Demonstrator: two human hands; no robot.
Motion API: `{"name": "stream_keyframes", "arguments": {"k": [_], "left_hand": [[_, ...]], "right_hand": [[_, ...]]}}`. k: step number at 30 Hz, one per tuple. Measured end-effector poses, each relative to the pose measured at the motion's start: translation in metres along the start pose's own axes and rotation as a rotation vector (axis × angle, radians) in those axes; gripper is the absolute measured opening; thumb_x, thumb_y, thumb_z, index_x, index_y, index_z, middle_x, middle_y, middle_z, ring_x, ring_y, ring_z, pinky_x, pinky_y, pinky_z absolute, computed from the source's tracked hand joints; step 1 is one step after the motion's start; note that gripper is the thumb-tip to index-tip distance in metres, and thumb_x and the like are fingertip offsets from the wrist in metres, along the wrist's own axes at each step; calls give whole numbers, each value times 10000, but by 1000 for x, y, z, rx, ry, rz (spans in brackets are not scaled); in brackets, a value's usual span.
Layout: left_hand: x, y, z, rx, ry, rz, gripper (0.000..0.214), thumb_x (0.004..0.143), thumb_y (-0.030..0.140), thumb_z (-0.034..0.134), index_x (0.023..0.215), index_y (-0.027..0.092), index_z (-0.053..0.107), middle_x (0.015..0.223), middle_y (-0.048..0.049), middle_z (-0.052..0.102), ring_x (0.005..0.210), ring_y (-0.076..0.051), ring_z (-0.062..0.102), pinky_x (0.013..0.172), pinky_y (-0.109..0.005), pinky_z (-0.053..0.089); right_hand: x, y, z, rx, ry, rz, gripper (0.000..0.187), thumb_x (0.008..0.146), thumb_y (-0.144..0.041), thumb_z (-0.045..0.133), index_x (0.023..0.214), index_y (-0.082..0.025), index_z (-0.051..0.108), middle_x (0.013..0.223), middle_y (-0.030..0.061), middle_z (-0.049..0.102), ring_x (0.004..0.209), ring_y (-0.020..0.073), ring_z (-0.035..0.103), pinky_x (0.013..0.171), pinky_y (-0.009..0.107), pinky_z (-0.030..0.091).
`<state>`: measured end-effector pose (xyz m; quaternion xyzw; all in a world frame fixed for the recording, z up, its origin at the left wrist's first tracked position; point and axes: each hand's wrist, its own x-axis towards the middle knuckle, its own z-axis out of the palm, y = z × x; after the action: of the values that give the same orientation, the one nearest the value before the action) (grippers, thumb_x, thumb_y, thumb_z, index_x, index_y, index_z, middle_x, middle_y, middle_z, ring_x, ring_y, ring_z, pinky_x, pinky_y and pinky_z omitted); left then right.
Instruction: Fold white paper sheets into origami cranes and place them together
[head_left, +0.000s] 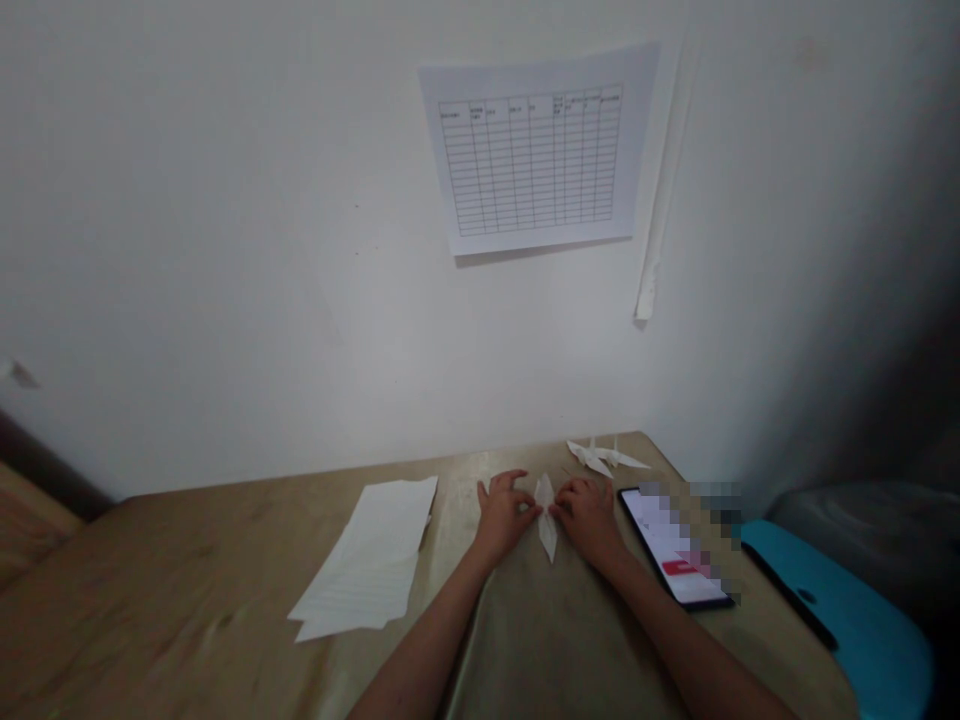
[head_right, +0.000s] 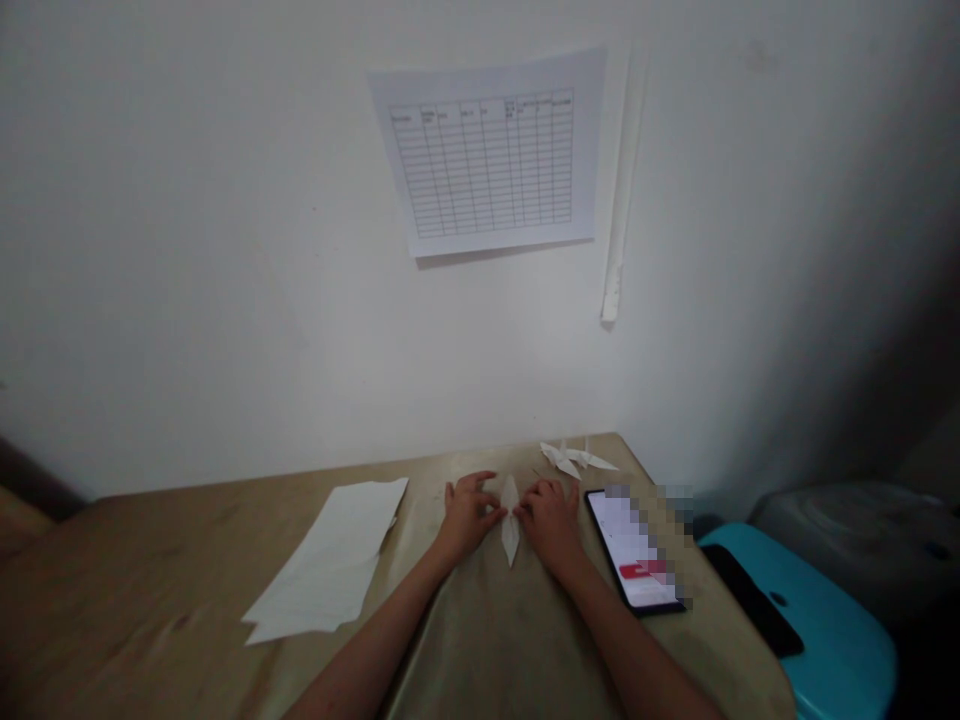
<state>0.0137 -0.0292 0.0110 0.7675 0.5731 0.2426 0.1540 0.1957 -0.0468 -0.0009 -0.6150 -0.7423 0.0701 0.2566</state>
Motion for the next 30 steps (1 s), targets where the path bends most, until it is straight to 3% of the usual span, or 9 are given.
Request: {"name": "stream_keyframes", "arguments": {"k": [13,19,24,30], "left_hand": [[3,-2,6,-9,14,-103,62,760,307,817,746,262,778,1496,-24,529,1419,-330,391,1195,-689,103],[2,-4,6,-14,50,-87,132,748,330,828,873,310,791,1516,-9,509,1401,-327,418,1196,-682,118],[5,-6,2,14,7,-49,63,746,376,823,772,322,805,1559,41,481,1414,-347,399,1198,-685,122],[6,-8,0,13,-4,-45,63,777,389,800,801,331,806,1574,37,459,1434,-334,379,1193,-692,115]], "right_hand": [[2,-7,4,-127,9,-3,144,910,-286,626,955,-207,736,1167,119,680,1263,321,462,1154,676,98],[3,-7,4,-99,-3,19,123,906,-260,627,934,-218,739,1173,107,678,1284,325,458,1151,703,79],[2,-6,4,-68,6,33,124,904,-266,634,905,-231,753,1174,96,679,1294,338,449,1149,718,50],[1,-4,4,-16,18,56,187,935,-249,574,917,-235,759,1146,95,695,1258,331,473,1141,715,102]]}}
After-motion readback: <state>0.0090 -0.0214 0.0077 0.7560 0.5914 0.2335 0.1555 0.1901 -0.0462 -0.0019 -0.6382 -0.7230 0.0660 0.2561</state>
